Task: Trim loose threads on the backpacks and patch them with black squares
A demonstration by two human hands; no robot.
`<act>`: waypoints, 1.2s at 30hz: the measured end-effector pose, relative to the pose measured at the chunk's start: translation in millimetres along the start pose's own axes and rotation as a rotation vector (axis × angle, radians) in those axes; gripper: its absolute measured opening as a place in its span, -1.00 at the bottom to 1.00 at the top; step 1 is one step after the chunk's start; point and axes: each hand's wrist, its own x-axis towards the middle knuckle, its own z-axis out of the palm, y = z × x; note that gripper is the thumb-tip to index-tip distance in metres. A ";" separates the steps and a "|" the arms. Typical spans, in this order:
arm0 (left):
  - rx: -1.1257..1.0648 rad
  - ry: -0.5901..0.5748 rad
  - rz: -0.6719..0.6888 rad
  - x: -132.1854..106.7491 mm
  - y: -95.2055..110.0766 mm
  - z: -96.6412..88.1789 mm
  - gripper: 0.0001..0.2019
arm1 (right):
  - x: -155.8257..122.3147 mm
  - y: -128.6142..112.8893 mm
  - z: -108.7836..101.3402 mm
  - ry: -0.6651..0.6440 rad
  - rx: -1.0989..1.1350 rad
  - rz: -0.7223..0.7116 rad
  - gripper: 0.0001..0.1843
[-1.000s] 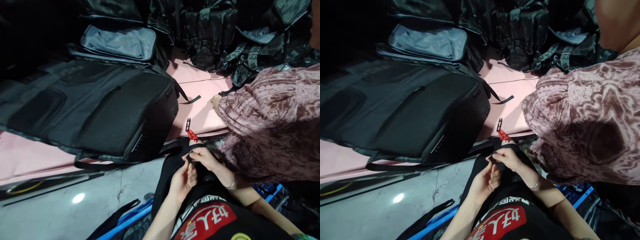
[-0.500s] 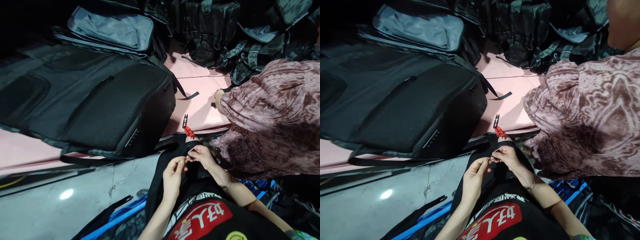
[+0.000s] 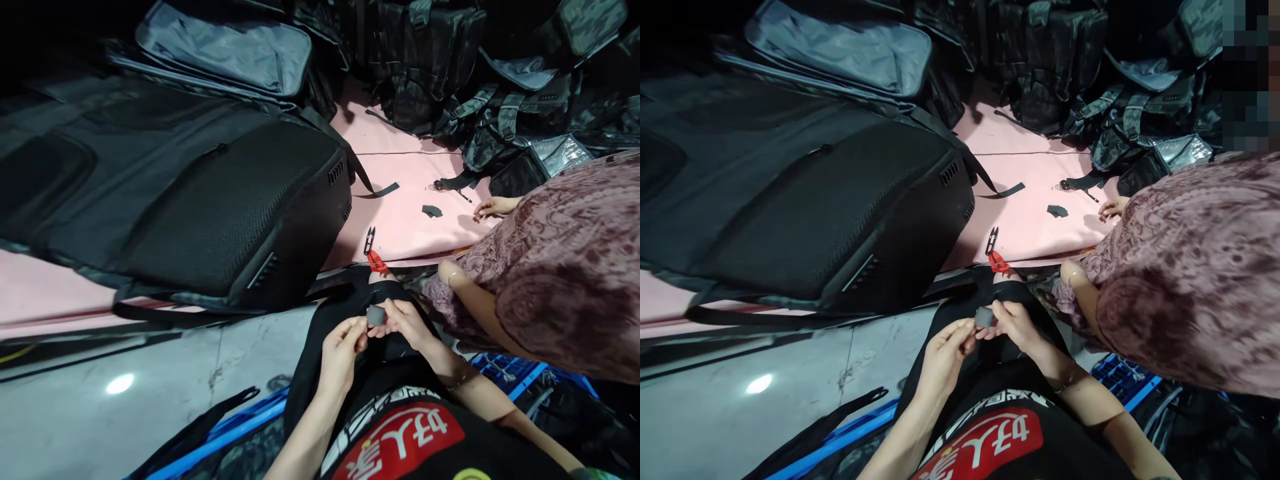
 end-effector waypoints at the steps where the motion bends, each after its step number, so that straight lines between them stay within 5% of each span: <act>1: -0.099 -0.029 -0.072 1.1 0.0 -0.7 -0.81 | -1.6 0.2 -2.2 -0.041 0.076 0.018 -0.44; 5: -0.317 -0.111 -0.319 3.1 -2.6 -0.9 -0.80 | -5.5 1.6 -9.6 -0.150 0.239 0.055 -0.52; 9: -0.375 -0.124 -0.396 1.4 -6.6 1.9 -0.82 | -6.3 2.0 -10.9 -0.169 0.233 0.070 -0.58; 19: -0.280 -0.110 -0.284 -0.9 -11.0 2.1 -0.80 | -6.0 5.8 -9.1 -0.106 0.096 0.039 -0.59; 25: 0.062 0.129 0.036 -7.4 -7.4 5.8 -0.68 | -6.4 13.0 -8.9 0.032 -0.332 -0.206 -0.65; 30: 0.042 0.033 -0.078 -7.7 -1.7 1.7 -0.67 | -15.3 7.3 -11.6 0.032 -0.672 -0.428 -0.62; 36: -0.007 -0.046 -0.213 -6.6 0.4 -1.8 -0.70 | -20.9 5.0 -17.0 -0.075 -0.808 -0.490 -0.62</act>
